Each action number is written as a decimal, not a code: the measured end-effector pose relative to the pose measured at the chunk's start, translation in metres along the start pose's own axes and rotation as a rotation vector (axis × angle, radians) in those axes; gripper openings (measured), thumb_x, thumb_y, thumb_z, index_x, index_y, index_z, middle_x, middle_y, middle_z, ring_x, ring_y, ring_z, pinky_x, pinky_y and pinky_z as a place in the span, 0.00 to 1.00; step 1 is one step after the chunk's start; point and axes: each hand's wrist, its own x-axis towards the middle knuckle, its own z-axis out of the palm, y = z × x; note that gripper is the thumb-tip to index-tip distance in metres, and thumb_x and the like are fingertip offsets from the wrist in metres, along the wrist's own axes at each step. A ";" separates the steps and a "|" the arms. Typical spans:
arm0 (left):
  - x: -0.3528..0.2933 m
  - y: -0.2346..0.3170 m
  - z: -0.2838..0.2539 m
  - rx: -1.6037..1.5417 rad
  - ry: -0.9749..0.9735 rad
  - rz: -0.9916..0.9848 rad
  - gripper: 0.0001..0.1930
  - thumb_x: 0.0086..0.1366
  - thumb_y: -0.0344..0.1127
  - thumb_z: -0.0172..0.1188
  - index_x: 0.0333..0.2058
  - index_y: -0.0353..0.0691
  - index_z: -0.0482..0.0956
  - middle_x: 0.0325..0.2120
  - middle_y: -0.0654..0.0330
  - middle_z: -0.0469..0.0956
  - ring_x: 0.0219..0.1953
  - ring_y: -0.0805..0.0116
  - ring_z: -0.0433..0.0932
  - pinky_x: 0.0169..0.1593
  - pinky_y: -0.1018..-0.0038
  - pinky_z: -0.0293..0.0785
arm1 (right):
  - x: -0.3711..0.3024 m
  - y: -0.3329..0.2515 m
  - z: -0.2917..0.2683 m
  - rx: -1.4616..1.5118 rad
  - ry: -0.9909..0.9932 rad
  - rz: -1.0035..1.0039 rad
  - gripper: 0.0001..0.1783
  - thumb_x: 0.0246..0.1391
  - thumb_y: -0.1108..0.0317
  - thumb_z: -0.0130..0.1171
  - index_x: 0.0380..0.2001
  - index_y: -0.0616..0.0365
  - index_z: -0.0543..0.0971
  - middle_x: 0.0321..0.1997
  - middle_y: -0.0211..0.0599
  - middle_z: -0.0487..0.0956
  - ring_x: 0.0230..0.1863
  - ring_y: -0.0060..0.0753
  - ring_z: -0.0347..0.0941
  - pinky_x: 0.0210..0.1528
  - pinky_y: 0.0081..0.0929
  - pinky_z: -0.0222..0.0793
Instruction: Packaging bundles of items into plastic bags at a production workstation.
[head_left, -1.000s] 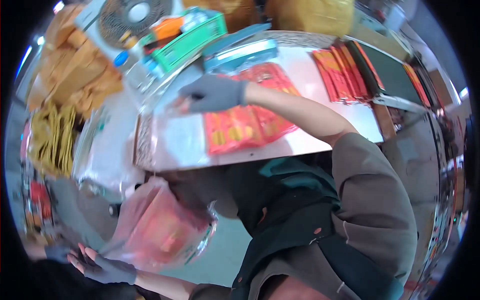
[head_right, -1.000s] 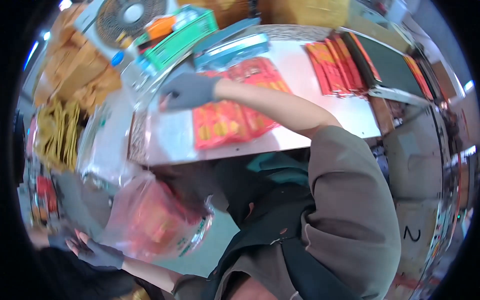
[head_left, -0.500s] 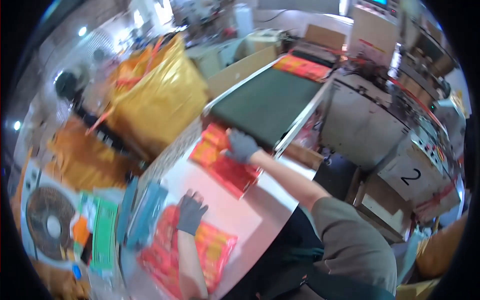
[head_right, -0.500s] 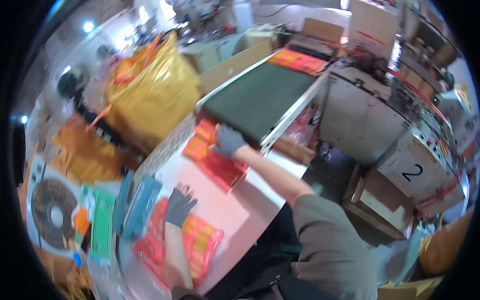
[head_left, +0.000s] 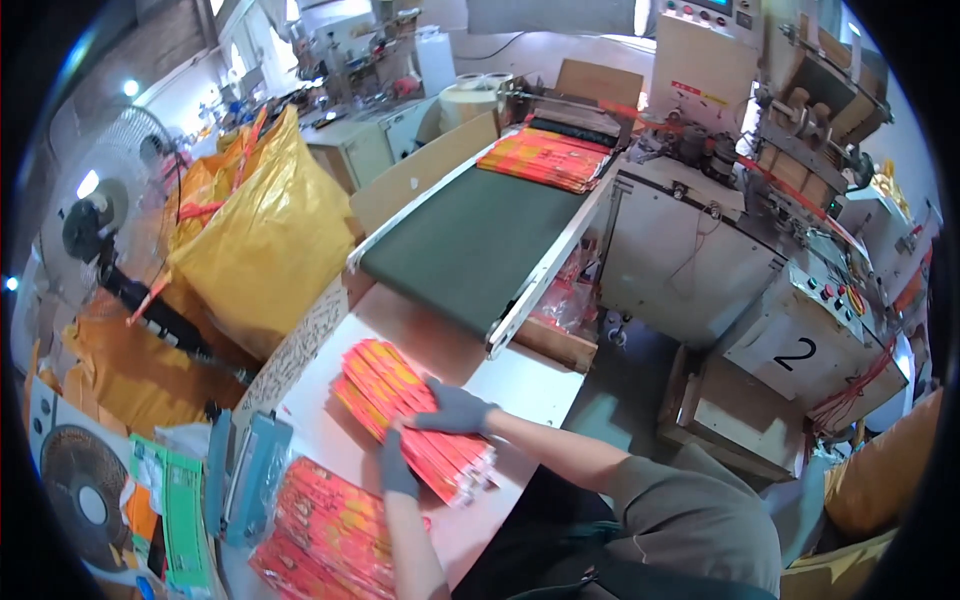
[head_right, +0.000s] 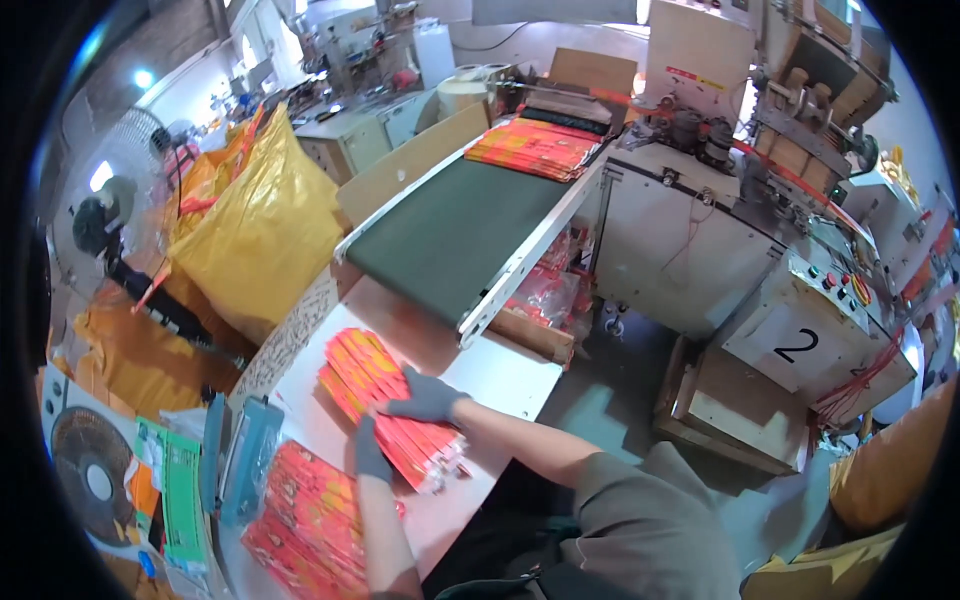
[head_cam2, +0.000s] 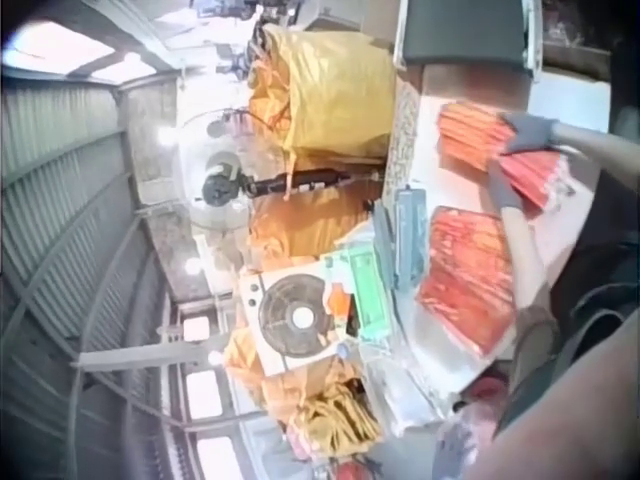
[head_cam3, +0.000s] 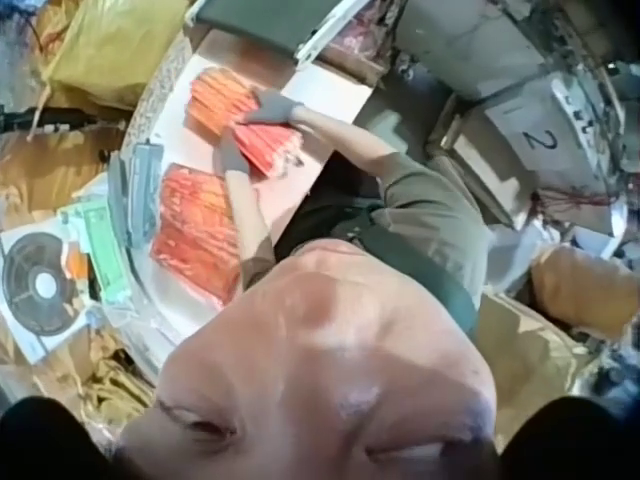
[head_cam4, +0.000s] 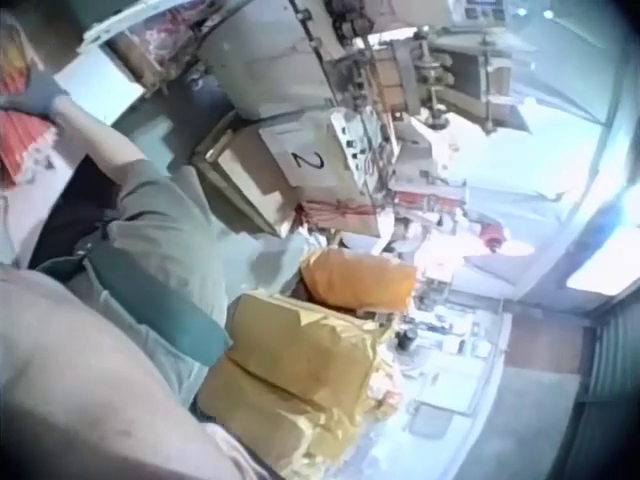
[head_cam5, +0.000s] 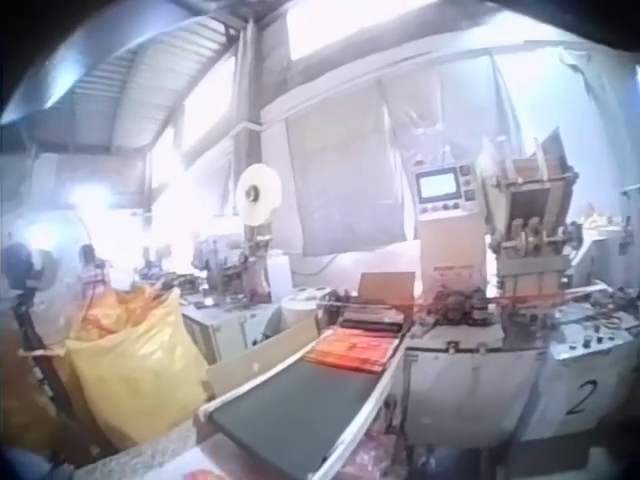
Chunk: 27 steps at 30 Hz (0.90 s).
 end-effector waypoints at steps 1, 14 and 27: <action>-0.009 -0.039 -0.030 -0.130 -0.115 0.057 0.31 0.57 0.45 0.60 0.55 0.33 0.64 0.50 0.54 0.69 0.50 0.63 0.71 0.51 0.68 0.71 | -0.032 0.004 0.004 0.084 -0.123 -0.010 0.63 0.39 0.29 0.56 0.64 0.67 0.46 0.61 0.56 0.62 0.62 0.47 0.59 0.63 0.30 0.53; -0.153 -0.032 -0.028 0.520 -0.143 0.502 0.39 0.48 0.36 0.71 0.56 0.35 0.57 0.48 0.57 0.70 0.48 0.66 0.72 0.49 0.69 0.70 | -0.164 -0.052 -0.016 0.209 -0.143 -0.432 0.60 0.33 0.57 0.75 0.62 0.63 0.47 0.55 0.44 0.68 0.54 0.33 0.66 0.54 0.32 0.64; -0.167 0.016 -0.008 0.398 -0.140 0.879 0.51 0.39 0.40 0.75 0.60 0.36 0.55 0.47 0.55 0.73 0.49 0.69 0.72 0.53 0.73 0.68 | -0.152 -0.117 -0.008 0.602 0.016 -0.774 0.69 0.28 0.54 0.77 0.65 0.61 0.39 0.51 0.48 0.68 0.51 0.41 0.68 0.54 0.38 0.67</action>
